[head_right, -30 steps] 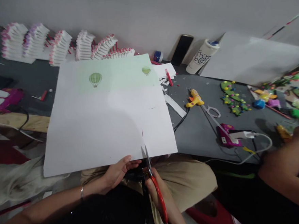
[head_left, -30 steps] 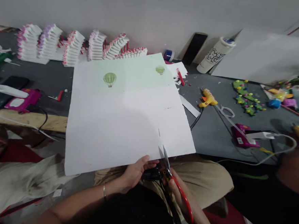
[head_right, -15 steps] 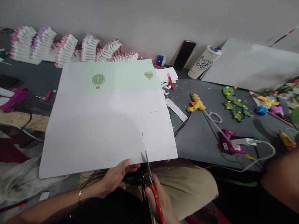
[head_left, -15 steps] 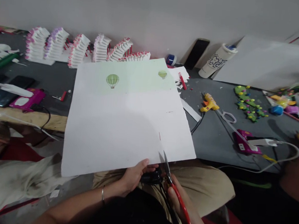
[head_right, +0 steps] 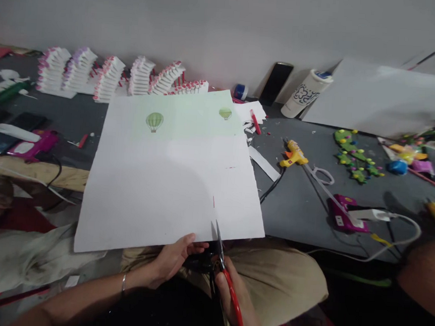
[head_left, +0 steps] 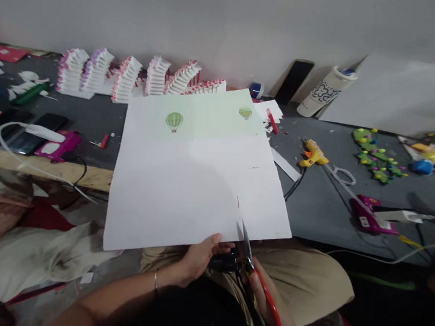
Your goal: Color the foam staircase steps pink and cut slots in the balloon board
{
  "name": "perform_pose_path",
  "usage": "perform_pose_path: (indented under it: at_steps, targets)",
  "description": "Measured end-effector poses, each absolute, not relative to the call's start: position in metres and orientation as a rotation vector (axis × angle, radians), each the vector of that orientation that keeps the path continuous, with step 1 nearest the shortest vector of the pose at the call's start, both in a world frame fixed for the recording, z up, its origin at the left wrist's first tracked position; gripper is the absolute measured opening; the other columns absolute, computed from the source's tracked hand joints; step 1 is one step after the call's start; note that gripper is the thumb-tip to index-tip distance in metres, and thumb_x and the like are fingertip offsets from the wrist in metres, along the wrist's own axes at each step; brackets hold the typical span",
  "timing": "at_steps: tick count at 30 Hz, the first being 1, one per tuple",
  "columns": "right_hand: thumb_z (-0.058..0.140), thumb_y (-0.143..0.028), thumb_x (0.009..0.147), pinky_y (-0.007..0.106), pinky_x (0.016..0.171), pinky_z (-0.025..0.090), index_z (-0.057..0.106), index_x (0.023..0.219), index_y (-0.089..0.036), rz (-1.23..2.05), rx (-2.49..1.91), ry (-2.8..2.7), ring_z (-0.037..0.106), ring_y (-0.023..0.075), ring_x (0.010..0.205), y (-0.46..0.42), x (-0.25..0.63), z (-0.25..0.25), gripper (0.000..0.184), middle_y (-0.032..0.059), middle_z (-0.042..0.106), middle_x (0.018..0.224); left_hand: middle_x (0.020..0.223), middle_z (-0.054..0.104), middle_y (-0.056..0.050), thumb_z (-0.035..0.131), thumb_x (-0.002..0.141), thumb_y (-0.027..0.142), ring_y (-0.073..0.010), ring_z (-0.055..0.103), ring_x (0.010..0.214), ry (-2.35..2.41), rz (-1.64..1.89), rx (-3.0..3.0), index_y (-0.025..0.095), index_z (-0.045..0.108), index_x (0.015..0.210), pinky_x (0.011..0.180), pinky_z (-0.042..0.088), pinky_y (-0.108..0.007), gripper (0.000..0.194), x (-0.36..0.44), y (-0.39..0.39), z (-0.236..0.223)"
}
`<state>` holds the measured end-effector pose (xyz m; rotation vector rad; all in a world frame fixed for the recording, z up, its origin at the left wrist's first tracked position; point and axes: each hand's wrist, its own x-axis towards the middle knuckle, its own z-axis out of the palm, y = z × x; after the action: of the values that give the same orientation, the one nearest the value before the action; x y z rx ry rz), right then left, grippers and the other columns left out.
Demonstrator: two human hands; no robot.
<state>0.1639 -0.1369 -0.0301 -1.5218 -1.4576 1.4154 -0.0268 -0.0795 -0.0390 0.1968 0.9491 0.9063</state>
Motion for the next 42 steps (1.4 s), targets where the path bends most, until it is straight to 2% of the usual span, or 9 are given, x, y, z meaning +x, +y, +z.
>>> perform_pose_path:
  at_steps: [3,7,13,18,22,25,35,39,42]
  targets:
    - [0.042,-0.056,0.096,0.03,0.078,0.059,0.064,0.12,-0.02,1.367,-1.523,-1.448,0.072,0.0237,0.088,-0.142,0.161,-0.043,0.049,0.0102,0.074,0.105,0.089,0.077,-0.011,0.082,0.069,0.047,-0.0251,0.07,0.085,0.951,0.885,0.201,0.013,0.072,0.09,0.091,0.049,-0.042,0.041,-0.027,-0.08,-0.041]
    - [0.043,-0.058,0.094,0.029,0.078,0.058,0.062,0.12,-0.019,1.299,-1.546,-1.469,0.072,0.0244,0.093,-0.144,0.158,-0.051,0.05,0.0114,0.074,0.107,0.088,0.076,-0.011,0.083,0.068,0.048,-0.0243,0.07,0.085,0.899,0.902,0.18,0.012,0.073,0.089,0.089,0.05,-0.041,0.043,-0.024,-0.081,-0.041]
    - [0.042,-0.055,0.096,0.028,0.084,0.056,0.06,0.124,-0.019,1.302,-1.554,-1.494,0.071,0.0227,0.097,-0.147,0.155,-0.051,0.049,0.012,0.072,0.113,0.081,0.074,-0.011,0.086,0.06,0.054,-0.0182,0.065,0.073,0.931,0.875,0.161,0.011,0.072,0.074,0.072,0.048,-0.032,0.048,-0.008,-0.08,-0.034]
    - [0.044,-0.053,0.096,0.025,0.076,0.057,0.06,0.121,-0.018,1.29,-1.592,-1.474,0.071,0.0211,0.088,-0.15,0.154,-0.055,0.046,0.011,0.073,0.106,0.067,0.068,-0.005,0.086,0.054,0.058,-0.0135,0.058,0.062,1.008,0.831,0.164,0.012,0.07,0.064,0.067,0.045,-0.029,0.05,0.001,-0.075,-0.03]
    - [0.044,-0.048,0.097,0.026,0.076,0.057,0.059,0.124,-0.018,1.314,-1.571,-1.481,0.07,0.0203,0.085,-0.149,0.153,-0.049,0.043,0.0106,0.072,0.106,0.067,0.068,-0.005,0.084,0.055,0.056,-0.0137,0.058,0.062,1.032,0.849,0.179,0.012,0.071,0.064,0.067,0.046,-0.029,0.047,0.003,-0.074,-0.03]
    - [0.046,-0.046,0.097,0.027,0.079,0.056,0.058,0.124,-0.018,1.283,-1.604,-1.486,0.069,0.021,0.092,-0.148,0.152,-0.044,0.041,0.0104,0.071,0.109,0.068,0.068,-0.005,0.083,0.059,0.055,-0.0142,0.059,0.063,1.037,0.85,0.199,0.013,0.071,0.065,0.069,0.046,-0.03,0.044,0.003,-0.075,-0.03]
    - [0.047,-0.052,0.093,0.025,0.065,0.054,0.061,0.116,-0.018,1.31,-1.735,-1.498,0.068,0.0214,0.077,-0.149,0.154,-0.046,0.044,0.0064,0.072,0.086,0.067,0.068,-0.005,0.084,0.058,0.052,-0.0136,0.058,0.061,1.023,0.838,0.175,0.013,0.071,0.064,0.068,0.047,-0.03,0.042,0.002,-0.075,-0.026]
    - [0.048,-0.052,0.092,0.025,0.065,0.054,0.06,0.116,-0.018,1.298,-1.708,-1.493,0.068,0.0214,0.078,-0.148,0.152,-0.045,0.043,0.0071,0.072,0.089,0.067,0.068,-0.005,0.084,0.058,0.051,-0.0137,0.058,0.062,1.026,0.847,0.172,0.013,0.071,0.063,0.067,0.047,-0.029,0.041,0.002,-0.074,-0.025]
    - [0.048,-0.051,0.092,0.025,0.064,0.052,0.06,0.115,-0.018,1.285,-1.701,-1.502,0.066,0.0203,0.071,-0.148,0.15,-0.044,0.042,0.0041,0.069,0.077,0.066,0.067,-0.005,0.085,0.056,0.053,-0.0132,0.057,0.061,1.029,0.836,0.181,0.013,0.071,0.062,0.067,0.046,-0.029,0.042,0.002,-0.073,-0.023]
